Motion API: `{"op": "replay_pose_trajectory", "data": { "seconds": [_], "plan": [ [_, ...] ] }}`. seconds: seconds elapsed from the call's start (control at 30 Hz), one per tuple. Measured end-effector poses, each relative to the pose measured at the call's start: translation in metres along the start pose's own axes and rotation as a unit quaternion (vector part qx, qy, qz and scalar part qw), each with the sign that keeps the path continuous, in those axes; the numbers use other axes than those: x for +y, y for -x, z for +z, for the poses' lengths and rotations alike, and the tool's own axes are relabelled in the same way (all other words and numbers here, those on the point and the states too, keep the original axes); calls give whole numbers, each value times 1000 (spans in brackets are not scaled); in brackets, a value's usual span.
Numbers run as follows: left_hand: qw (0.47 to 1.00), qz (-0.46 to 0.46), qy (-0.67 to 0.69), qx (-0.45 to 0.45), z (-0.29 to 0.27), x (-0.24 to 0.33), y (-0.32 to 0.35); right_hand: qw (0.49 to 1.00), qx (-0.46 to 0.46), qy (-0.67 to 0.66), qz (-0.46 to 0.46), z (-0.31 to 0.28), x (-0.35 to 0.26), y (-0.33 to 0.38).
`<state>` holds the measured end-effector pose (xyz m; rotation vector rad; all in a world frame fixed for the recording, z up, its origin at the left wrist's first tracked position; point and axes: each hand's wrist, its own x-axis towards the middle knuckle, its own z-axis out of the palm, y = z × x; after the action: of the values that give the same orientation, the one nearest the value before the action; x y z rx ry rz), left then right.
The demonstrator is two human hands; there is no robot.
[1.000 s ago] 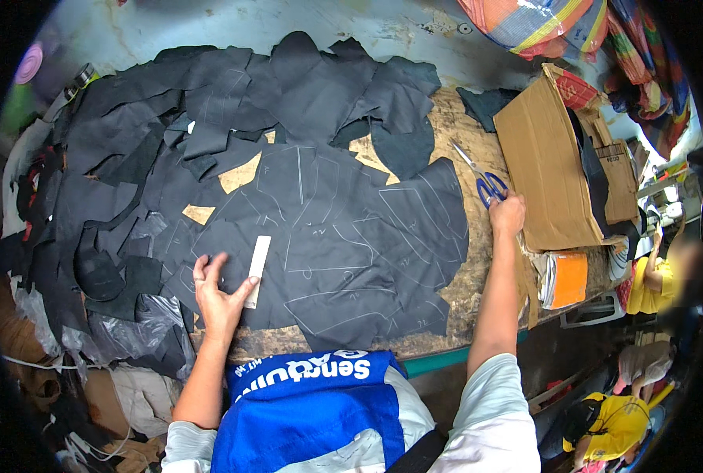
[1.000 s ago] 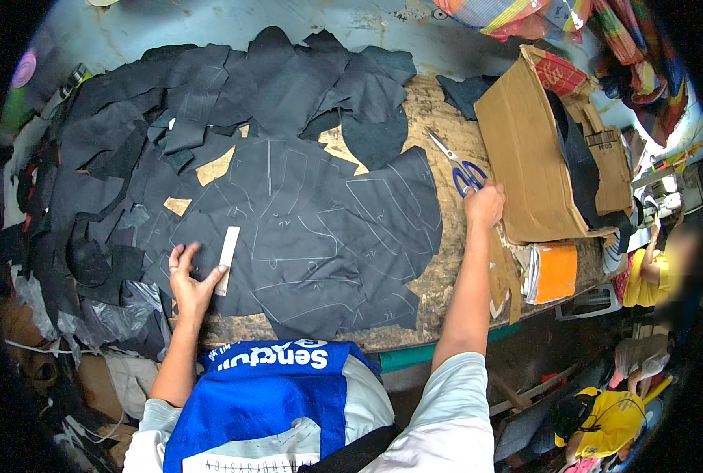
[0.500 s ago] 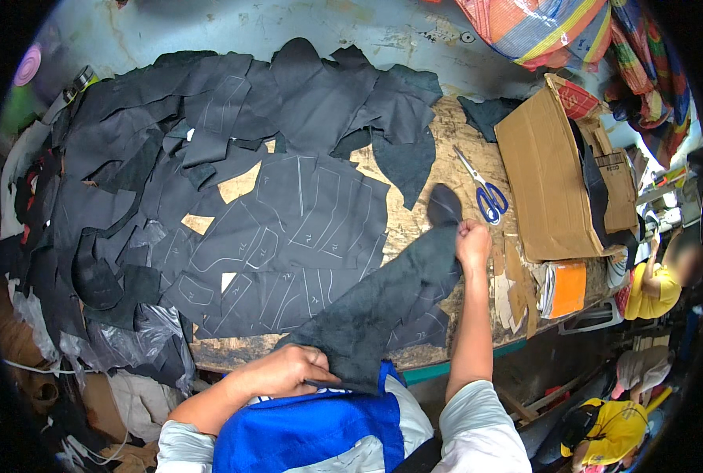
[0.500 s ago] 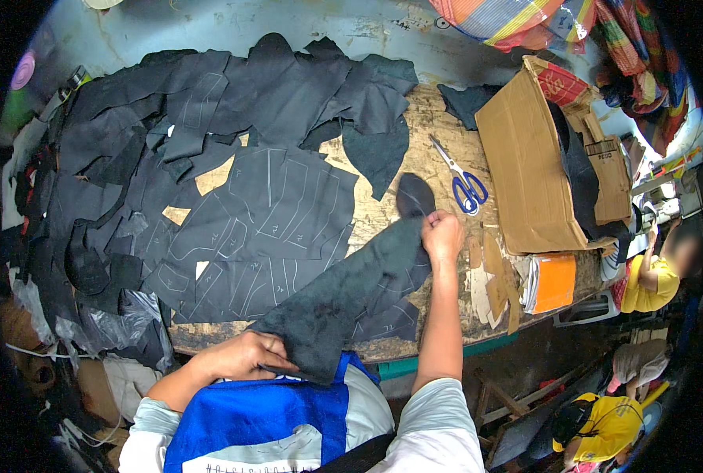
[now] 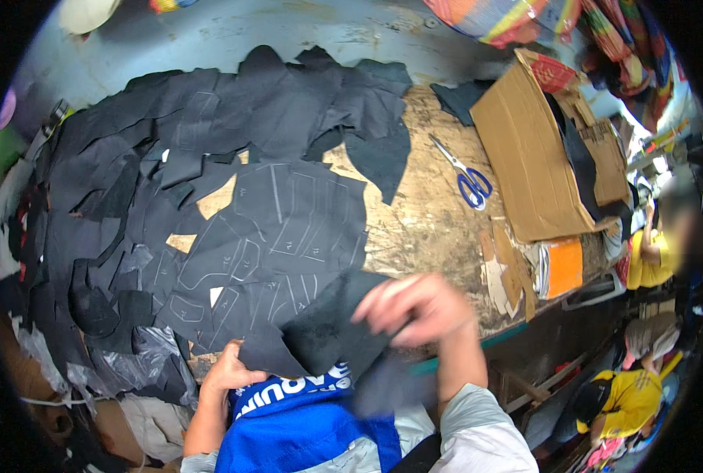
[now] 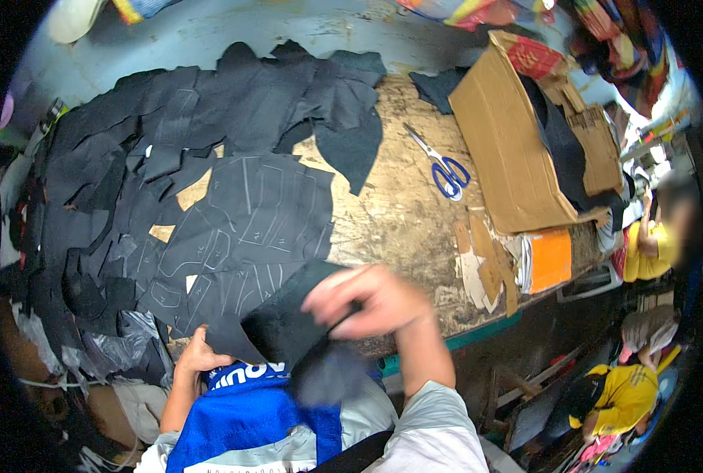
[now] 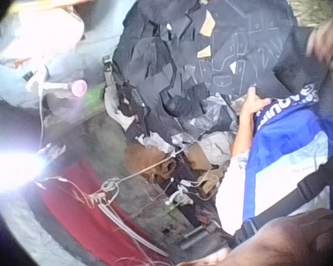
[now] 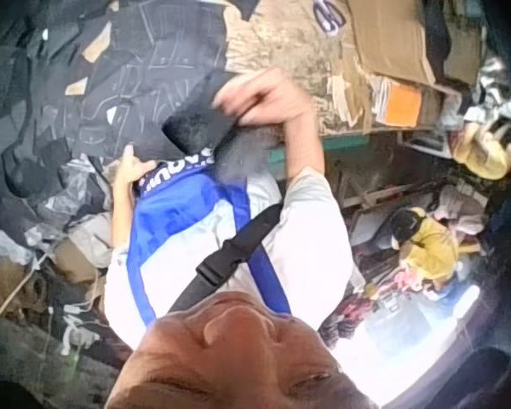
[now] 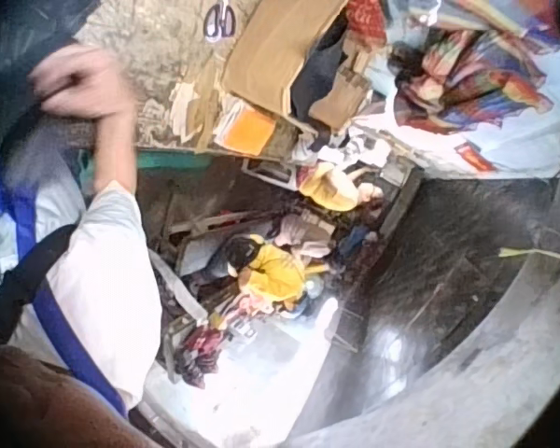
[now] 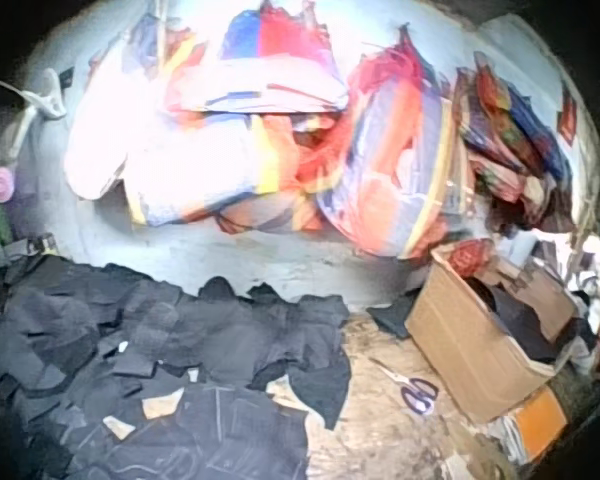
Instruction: The person lays out black fabric on a table, uses a ruler and pen to mark lines, and cuts the fabric with scissors. They then place the cut pieces into a cardboard box and handle cardboard templates and a notebook.
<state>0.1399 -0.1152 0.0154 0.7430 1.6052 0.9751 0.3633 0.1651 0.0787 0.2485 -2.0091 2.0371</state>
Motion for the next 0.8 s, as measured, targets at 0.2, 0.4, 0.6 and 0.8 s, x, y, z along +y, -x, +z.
{"op": "replay_pose_trajectory", "data": {
  "seconds": [0.2, 0.4, 0.6, 0.8],
  "plan": [
    [988, 153, 32, 0, -4, -15, -7, 995, -45, -25, 80, 88, 19, -40],
    [990, 74, 107, 52, -4, -9, -5, 695, 466, 419, 353, -14, 77, -68],
    [936, 97, 312, 134, 5, -8, -12, 702, 413, 407, 414, -32, 102, -98],
    [945, 34, 248, 212, 16, -10, -12, 881, 284, 378, 11, 45, 77, -103]
  ]
}}
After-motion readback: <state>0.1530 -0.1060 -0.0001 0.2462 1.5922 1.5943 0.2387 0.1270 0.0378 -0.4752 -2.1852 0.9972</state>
